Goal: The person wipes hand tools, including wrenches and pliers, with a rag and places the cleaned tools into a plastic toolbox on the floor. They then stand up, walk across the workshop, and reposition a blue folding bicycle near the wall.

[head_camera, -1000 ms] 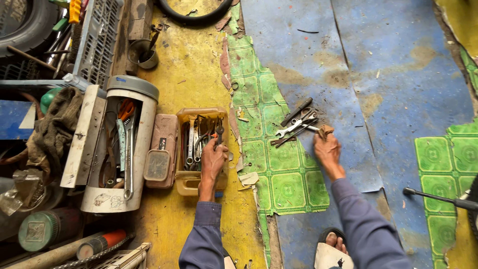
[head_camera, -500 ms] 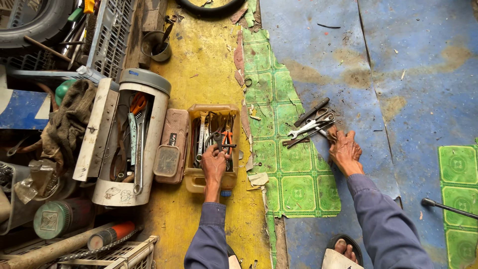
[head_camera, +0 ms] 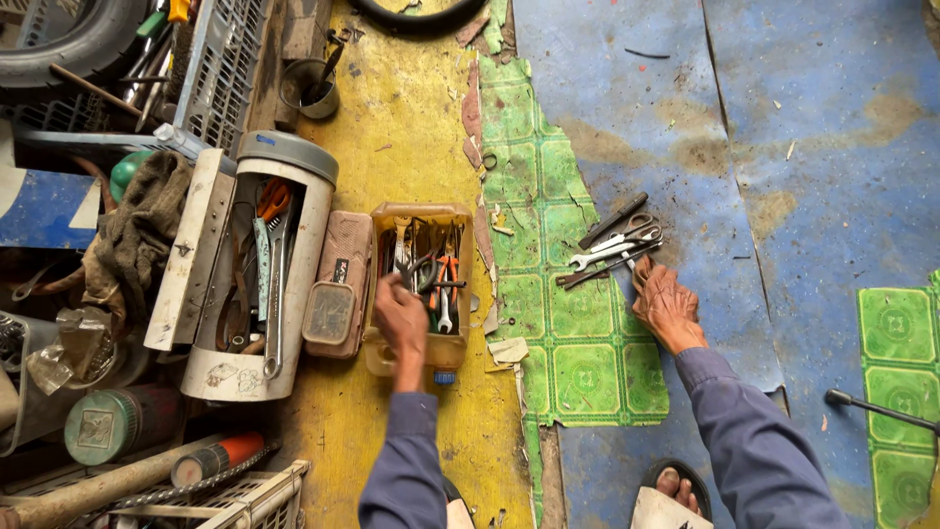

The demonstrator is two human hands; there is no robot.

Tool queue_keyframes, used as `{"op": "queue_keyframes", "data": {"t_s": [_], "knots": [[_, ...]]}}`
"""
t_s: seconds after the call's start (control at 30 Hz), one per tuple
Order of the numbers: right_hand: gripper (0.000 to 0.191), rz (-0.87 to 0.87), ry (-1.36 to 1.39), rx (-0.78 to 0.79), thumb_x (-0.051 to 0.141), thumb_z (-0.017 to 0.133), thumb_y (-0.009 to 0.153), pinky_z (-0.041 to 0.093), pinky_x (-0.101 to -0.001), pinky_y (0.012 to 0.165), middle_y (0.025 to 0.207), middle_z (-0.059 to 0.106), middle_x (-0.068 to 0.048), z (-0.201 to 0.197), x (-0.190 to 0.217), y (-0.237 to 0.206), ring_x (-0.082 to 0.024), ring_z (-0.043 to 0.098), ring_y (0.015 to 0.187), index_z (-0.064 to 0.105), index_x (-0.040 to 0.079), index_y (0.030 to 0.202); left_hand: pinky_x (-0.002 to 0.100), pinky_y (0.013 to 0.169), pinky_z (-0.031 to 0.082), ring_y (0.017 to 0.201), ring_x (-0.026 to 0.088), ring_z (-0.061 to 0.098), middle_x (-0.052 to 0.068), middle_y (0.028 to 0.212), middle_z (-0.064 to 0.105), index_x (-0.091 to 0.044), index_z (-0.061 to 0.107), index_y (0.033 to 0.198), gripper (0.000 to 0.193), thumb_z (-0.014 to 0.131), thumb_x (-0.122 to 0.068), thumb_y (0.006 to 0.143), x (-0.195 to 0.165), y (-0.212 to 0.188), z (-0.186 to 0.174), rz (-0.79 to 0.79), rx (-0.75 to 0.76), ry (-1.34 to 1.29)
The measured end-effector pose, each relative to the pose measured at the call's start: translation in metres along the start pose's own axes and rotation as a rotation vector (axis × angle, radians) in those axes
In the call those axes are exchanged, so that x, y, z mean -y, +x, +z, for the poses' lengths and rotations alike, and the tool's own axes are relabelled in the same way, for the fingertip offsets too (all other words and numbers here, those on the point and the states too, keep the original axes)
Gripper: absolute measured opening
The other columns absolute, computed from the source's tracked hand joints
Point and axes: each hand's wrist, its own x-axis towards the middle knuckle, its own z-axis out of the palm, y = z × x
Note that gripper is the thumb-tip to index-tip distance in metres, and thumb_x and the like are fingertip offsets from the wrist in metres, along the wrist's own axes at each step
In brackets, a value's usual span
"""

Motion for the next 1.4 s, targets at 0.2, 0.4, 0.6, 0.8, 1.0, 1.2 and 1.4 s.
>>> {"op": "queue_keyframes", "data": {"t_s": [0.2, 0.4, 0.6, 0.8, 1.0, 1.2, 1.4], "knots": [[0.034, -0.037, -0.063, 0.051, 0.02, 0.067, 0.077, 0.047, -0.0475, 0.049, 0.098, 0.058, -0.016, -0.005, 0.002, -0.002, -0.034, 0.066, 0.063, 0.051, 0.005, 0.103, 0.052, 0.071, 0.052, 0.072, 0.029, 0.062, 0.029, 0.097, 0.062, 0.005, 0.053, 0.145, 0.059, 0.055, 0.004, 0.086, 0.005, 0.022, -0.01, 0.257, -0.119, 0.159], [0.052, 0.092, 0.033, 0.14, 0.046, 0.073, 0.087, 0.052, -0.0461, 0.057, 0.087, 0.07, -0.022, -0.002, 0.002, -0.001, -0.037, 0.069, 0.07, 0.057, 0.0, 0.104, 0.044, 0.08, 0.057, 0.078, 0.029, 0.065, 0.023, 0.099, 0.066, 0.005, 0.062, 0.133, 0.033, 0.05, 0.0, 0.103, 0.004, 0.007, -0.003, 0.094, 0.008, 0.08], [0.03, 0.476, 0.604, 0.619, 0.039, 0.062, 0.086, 0.049, -0.0414, 0.061, 0.087, 0.076, -0.013, -0.052, -0.004, 0.039, -0.026, 0.059, 0.068, 0.078, 0.013, 0.085, 0.04, 0.093, 0.057, 0.106, 0.027, 0.067, 0.018, 0.116, 0.07, -0.001, 0.066, 0.121, 0.036, 0.065, 0.002, 0.085, -0.03, -0.006, 0.022, 0.53, -0.117, 0.29], [0.026, 0.245, 0.063, 0.591, 0.031, 0.077, 0.077, 0.049, -0.0369, 0.061, 0.076, 0.071, -0.011, -0.175, 0.001, 0.051, -0.021, 0.063, 0.065, 0.071, 0.008, 0.089, 0.041, 0.104, 0.051, 0.113, 0.029, 0.065, 0.014, 0.119, 0.069, -0.006, 0.064, 0.12, 0.028, 0.069, -0.012, 0.093, -0.108, -0.069, 0.058, 0.753, 0.204, -0.008], [0.037, -0.076, 0.421, 0.695, 0.045, 0.077, 0.079, 0.05, -0.0371, 0.057, 0.072, 0.07, -0.008, -0.248, 0.04, 0.031, -0.018, 0.06, 0.063, 0.074, 0.009, 0.086, 0.051, 0.101, 0.04, 0.124, 0.042, 0.054, 0.023, 0.135, 0.062, 0.001, 0.059, 0.132, 0.053, 0.072, -0.024, 0.087, -0.159, -0.116, 0.053, 0.895, 0.417, 0.008], [0.032, -0.171, 0.741, 0.54, 0.039, 0.074, 0.082, 0.051, -0.0319, 0.055, 0.073, 0.07, 0.002, -0.225, 0.054, 0.033, -0.012, 0.061, 0.064, 0.076, 0.01, 0.094, 0.043, 0.073, 0.05, 0.08, 0.03, 0.063, 0.015, 0.088, 0.067, 0.0, 0.066, 0.1, 0.025, 0.064, -0.024, 0.104, -0.158, -0.105, 0.038, 0.582, 0.836, -0.055], [0.024, 0.226, 1.595, 0.349, 0.033, 0.064, 0.099, 0.041, -0.0311, 0.049, 0.073, 0.059, -0.002, -0.164, 0.068, 0.033, -0.013, 0.051, 0.057, 0.064, 0.009, 0.094, 0.034, 0.052, 0.038, 0.059, 0.012, 0.047, 0.002, 0.067, 0.052, -0.001, 0.064, 0.093, 0.027, 0.056, -0.023, 0.107, -0.147, -0.108, 0.045, 0.055, 0.729, -0.517]]}}
